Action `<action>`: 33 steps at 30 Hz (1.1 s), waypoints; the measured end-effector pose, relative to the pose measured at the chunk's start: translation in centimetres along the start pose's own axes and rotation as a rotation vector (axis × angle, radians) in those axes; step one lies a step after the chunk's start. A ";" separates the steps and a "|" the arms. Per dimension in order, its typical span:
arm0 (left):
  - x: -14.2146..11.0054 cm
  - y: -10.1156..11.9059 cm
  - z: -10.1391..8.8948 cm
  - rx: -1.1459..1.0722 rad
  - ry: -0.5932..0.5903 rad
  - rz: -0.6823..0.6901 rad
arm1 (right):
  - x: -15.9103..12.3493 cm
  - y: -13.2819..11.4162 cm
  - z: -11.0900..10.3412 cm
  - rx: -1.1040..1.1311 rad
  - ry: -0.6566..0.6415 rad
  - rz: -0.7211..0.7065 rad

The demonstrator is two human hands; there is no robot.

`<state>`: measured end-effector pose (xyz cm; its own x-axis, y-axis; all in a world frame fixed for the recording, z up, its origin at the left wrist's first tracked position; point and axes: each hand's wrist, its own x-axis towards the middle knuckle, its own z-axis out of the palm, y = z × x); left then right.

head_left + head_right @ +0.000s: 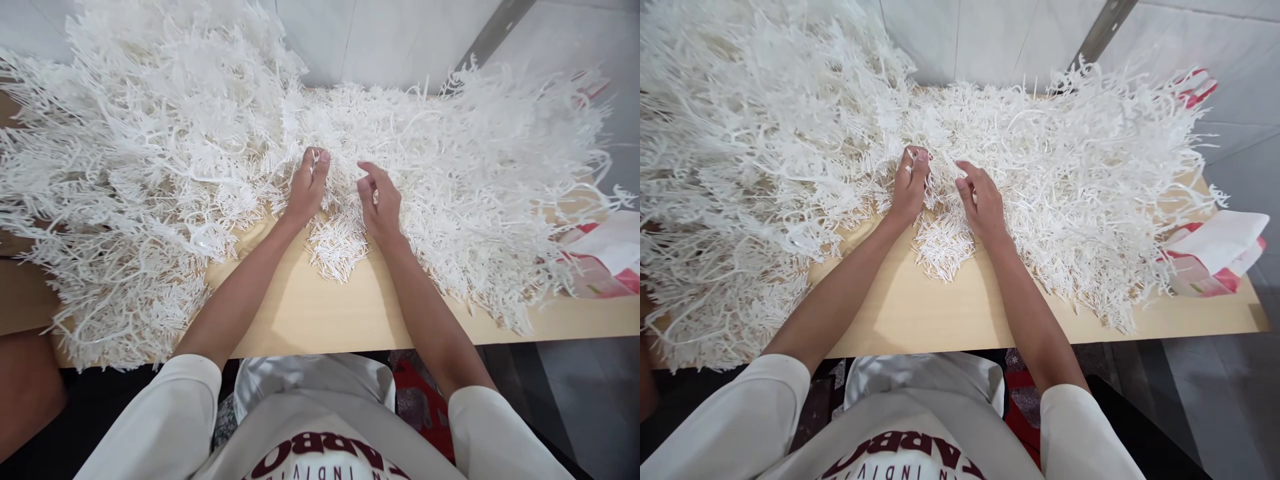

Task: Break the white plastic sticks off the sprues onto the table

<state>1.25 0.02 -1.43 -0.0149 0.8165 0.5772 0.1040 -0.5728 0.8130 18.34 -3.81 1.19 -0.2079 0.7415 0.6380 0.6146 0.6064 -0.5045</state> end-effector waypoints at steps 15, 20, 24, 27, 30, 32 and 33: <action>0.0 1.5 -0.5 -0.055 -0.100 0.032 | -0.1 0.6 0.4 0.022 0.157 0.142; 0.1 0.7 -0.4 -0.009 -0.101 0.021 | 0.2 0.8 0.3 -0.035 0.218 0.119; 0.1 0.5 -0.3 0.016 -0.112 0.045 | 0.1 0.5 0.4 -0.025 0.090 0.072; 0.1 0.7 -0.3 0.038 -0.138 0.050 | 0.0 0.5 0.6 -0.057 -0.038 0.041; 0.1 1.0 -0.4 0.063 -0.163 0.057 | 0.1 0.5 0.6 -0.079 -0.010 0.035; 0.2 1.1 -0.4 0.077 -0.172 0.063 | 0.1 0.5 0.5 -0.076 0.046 0.030; 0.2 1.1 -0.4 0.079 -0.175 0.063 | 0.1 0.5 0.5 -0.067 0.068 0.028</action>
<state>0.95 -0.52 -0.36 0.1664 0.7832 0.5991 0.1771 -0.6214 0.7632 18.23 -3.29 0.74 -0.1389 0.7353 0.6633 0.6696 0.5632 -0.4841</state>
